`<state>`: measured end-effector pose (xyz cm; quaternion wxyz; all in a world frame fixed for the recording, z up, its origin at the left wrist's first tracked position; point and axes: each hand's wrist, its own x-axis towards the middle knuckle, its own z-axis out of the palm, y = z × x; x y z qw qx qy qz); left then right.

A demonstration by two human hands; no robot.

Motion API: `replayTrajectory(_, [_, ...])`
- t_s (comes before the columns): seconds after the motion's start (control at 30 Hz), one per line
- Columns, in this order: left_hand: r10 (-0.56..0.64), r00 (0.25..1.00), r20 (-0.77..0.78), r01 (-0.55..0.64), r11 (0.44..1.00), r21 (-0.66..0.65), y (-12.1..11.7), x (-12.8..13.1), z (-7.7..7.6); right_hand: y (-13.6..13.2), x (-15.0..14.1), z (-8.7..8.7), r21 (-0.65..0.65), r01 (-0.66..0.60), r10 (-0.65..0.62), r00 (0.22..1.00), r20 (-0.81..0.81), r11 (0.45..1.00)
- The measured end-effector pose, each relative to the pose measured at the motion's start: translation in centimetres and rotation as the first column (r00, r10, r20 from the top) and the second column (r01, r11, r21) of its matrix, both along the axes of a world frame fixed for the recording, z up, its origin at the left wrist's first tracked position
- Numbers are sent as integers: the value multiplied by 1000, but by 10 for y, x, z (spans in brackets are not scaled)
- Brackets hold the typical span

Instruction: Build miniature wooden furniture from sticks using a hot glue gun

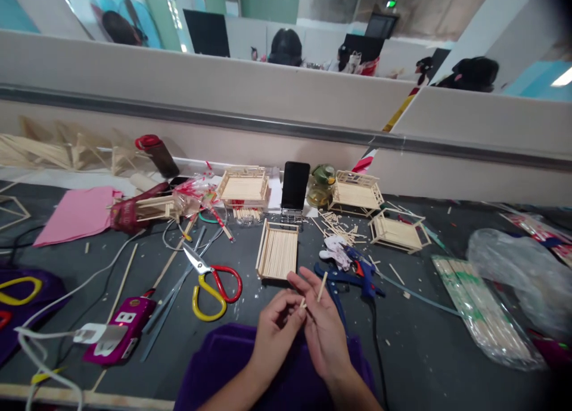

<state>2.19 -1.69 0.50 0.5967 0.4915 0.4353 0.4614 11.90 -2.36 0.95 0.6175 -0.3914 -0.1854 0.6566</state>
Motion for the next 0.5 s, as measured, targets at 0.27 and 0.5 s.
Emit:
replayTrajectory(0.27, [38,981,188,29,939,-343,4,-3,-6,7,18,-11,65,62,-80,939,335,996])
replayTrajectory(0.5, [67,992,104,-27,937,-349,6,-8,-15,7,42,-21,122,-217,36,609,793,969])
